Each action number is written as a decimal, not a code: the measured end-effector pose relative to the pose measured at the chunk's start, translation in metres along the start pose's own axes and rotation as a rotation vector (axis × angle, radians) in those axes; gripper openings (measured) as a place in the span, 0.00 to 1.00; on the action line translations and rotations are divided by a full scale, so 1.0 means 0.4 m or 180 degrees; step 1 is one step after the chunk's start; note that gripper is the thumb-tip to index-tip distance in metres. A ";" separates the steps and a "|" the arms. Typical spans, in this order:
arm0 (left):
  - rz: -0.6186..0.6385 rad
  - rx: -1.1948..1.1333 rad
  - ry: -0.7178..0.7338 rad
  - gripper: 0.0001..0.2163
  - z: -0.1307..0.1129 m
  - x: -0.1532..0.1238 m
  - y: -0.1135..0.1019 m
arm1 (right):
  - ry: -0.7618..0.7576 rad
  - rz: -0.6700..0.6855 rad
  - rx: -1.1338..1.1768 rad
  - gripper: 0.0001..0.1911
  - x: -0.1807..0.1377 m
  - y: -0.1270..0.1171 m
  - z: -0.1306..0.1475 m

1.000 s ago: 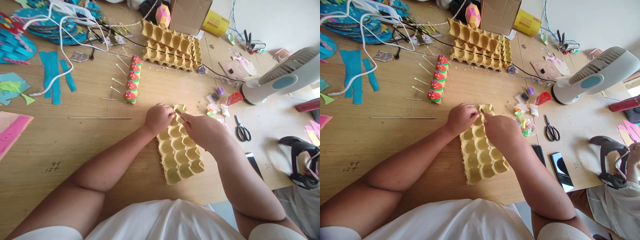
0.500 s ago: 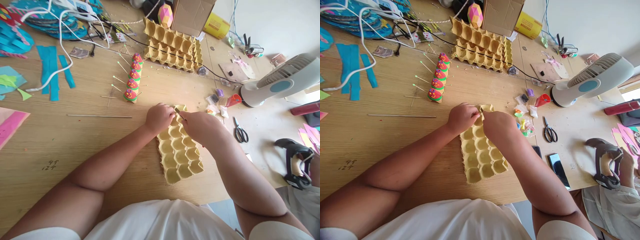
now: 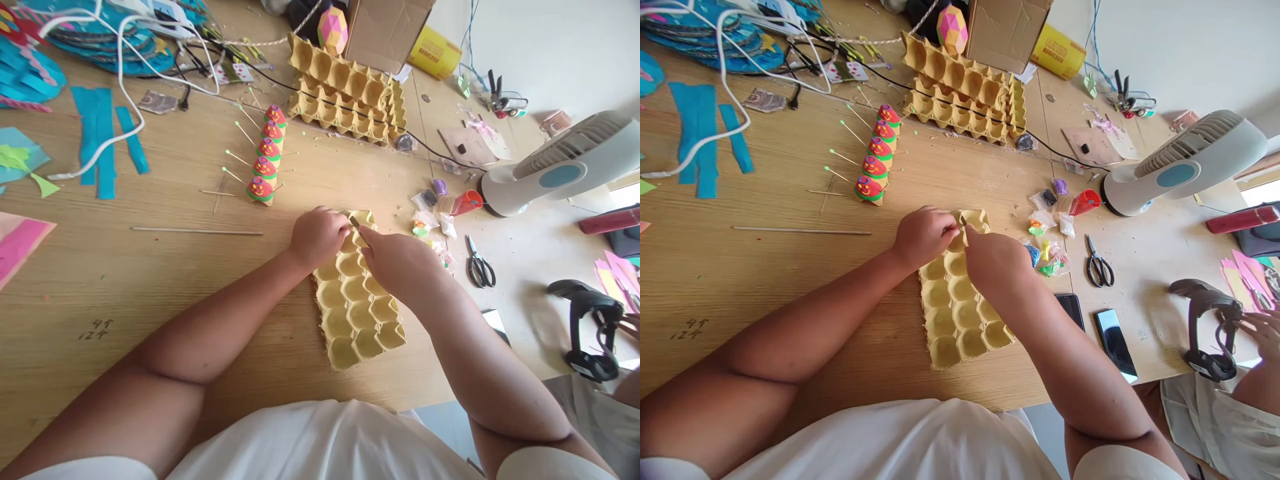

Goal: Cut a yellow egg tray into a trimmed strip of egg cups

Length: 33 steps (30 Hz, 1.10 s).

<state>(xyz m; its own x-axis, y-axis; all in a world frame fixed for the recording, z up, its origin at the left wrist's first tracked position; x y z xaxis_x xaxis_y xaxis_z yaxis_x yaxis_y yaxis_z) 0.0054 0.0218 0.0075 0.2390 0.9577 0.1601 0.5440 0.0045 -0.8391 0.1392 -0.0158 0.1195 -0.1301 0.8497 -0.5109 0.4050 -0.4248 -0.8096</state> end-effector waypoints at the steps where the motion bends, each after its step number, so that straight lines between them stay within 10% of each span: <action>1: 0.0000 0.0001 -0.0003 0.09 0.001 0.000 0.001 | -0.0018 0.0014 -0.0013 0.28 0.000 0.004 -0.001; 33: -0.0009 0.0082 0.0038 0.08 -0.002 0.000 0.001 | 0.0182 -0.0174 0.0589 0.19 0.001 0.096 0.002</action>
Point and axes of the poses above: each hand's wrist, its own x-axis towards the middle knuckle, its own y-axis out of the palm, z = x × y, the point moved 2 cm from there along x, towards the middle knuckle, and after that the axes turned 4 degrees about z, right-handed, at the moved point
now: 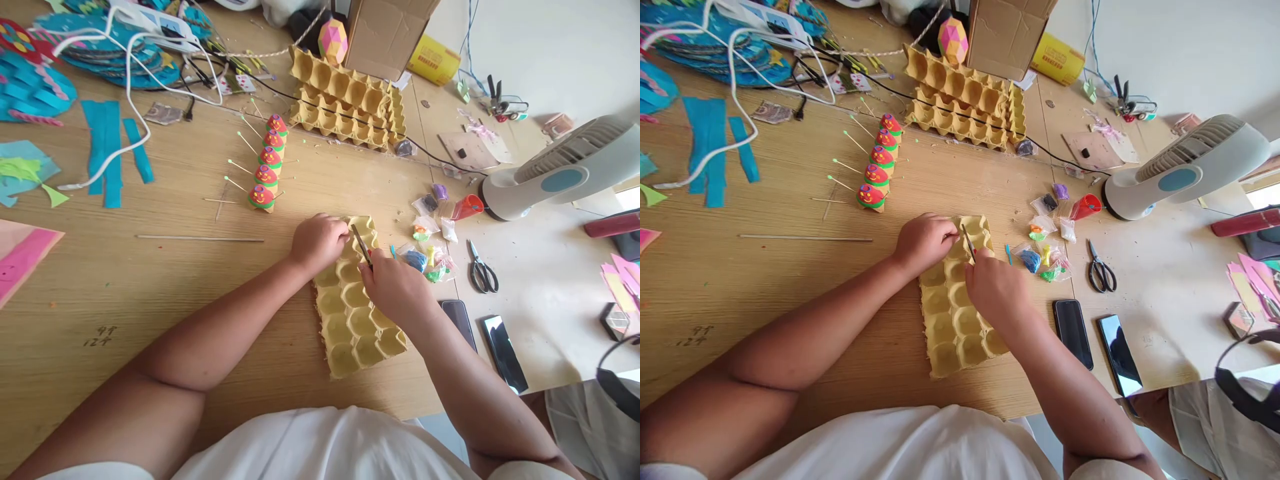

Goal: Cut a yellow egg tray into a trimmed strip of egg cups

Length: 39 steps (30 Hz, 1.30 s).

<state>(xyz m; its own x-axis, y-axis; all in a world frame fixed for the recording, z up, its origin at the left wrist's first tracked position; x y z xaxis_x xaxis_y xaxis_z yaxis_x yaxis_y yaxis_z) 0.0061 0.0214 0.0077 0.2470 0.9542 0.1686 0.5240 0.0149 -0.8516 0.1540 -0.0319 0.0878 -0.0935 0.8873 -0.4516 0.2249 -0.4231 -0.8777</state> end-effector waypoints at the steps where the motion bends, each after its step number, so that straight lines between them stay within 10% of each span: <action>1: 0.0000 0.0003 -0.0019 0.08 0.000 0.000 0.001 | 0.0019 0.0013 -0.0032 0.18 0.001 -0.002 0.001; 39: -0.0025 0.0204 0.0110 0.07 0.002 -0.003 0.001 | -0.0038 0.0120 0.0267 0.16 0.021 0.030 0.010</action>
Point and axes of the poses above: each hand's wrist, its own x-axis towards the middle knuckle, its own y-axis out of the palm, z = x × y, the point moved 2 cm from there along x, towards the middle knuckle, and after that the axes turned 4 degrees about z, right-handed, at the moved point
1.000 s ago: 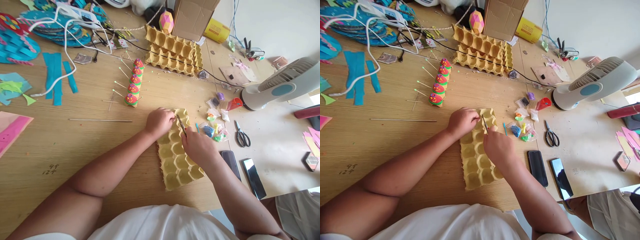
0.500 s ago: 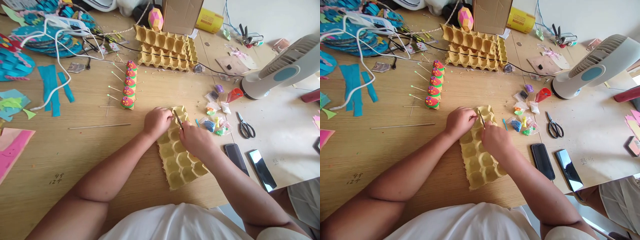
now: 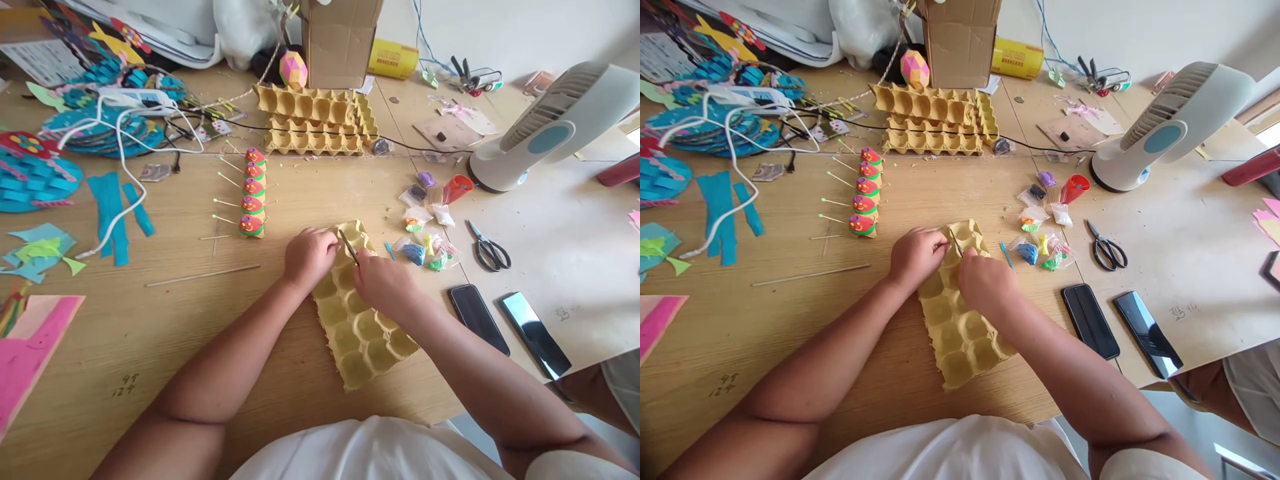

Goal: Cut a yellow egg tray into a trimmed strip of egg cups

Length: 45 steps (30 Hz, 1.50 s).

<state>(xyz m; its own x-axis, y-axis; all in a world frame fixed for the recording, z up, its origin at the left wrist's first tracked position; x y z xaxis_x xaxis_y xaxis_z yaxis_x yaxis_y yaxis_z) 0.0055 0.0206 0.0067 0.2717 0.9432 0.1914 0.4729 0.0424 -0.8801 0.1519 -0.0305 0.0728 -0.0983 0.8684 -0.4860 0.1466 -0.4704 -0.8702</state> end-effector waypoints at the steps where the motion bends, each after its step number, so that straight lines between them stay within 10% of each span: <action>1: -0.0010 0.0014 0.0003 0.07 0.000 0.000 0.000 | -0.0006 -0.0017 0.0008 0.16 0.000 -0.002 0.000; 45: -0.0034 0.0060 0.0002 0.06 0.005 -0.006 0.002 | -0.0087 0.0059 0.0233 0.16 -0.003 0.019 -0.007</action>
Point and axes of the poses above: each hand's wrist, its own x-axis towards the middle knuckle, its own y-axis out of the palm, z = x × y, the point moved 2 cm from there along x, towards the middle knuckle, and after that the axes turned 4 degrees about z, right-handed, at the moved point
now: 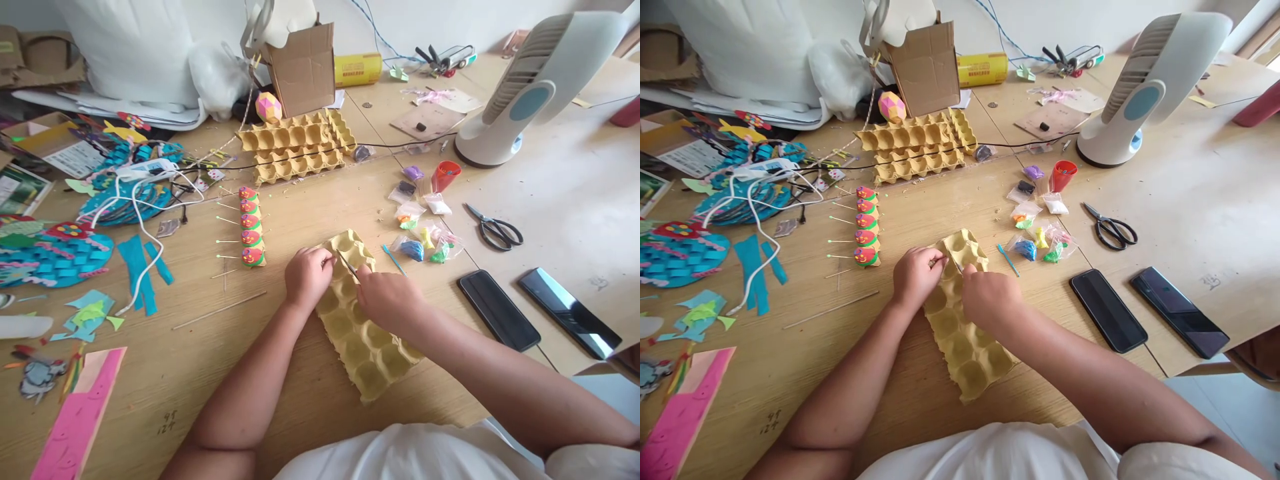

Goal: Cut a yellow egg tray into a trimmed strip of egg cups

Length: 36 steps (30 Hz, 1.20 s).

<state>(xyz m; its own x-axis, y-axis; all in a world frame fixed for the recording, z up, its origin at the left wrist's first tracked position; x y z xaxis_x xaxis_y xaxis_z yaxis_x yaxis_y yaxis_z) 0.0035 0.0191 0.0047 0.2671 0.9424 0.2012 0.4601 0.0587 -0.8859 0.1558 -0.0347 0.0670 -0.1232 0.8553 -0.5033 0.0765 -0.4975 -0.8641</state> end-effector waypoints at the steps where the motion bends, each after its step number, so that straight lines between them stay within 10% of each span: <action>1: 0.0002 0.0011 0.0010 0.07 0.000 0.000 0.000 | -0.0010 -0.0010 -0.0012 0.16 0.001 0.002 0.000; 36: -0.0001 0.0002 0.0024 0.06 0.001 -0.001 -0.001 | -0.0053 -0.0056 -0.0062 0.17 0.006 0.006 0.002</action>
<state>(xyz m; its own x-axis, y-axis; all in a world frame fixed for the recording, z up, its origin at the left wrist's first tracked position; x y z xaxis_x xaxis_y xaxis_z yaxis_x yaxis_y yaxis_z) 0.0028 0.0190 0.0048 0.2733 0.9399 0.2046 0.4595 0.0593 -0.8862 0.1551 -0.0339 0.0636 -0.1410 0.8613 -0.4881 0.0934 -0.4793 -0.8727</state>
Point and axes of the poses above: each hand's wrist, its own x-axis towards the middle knuckle, its own y-axis out of the palm, z = x × y, the point moved 2 cm from there along x, towards the middle knuckle, and after that the axes turned 4 degrees about z, right-handed, at the moved point
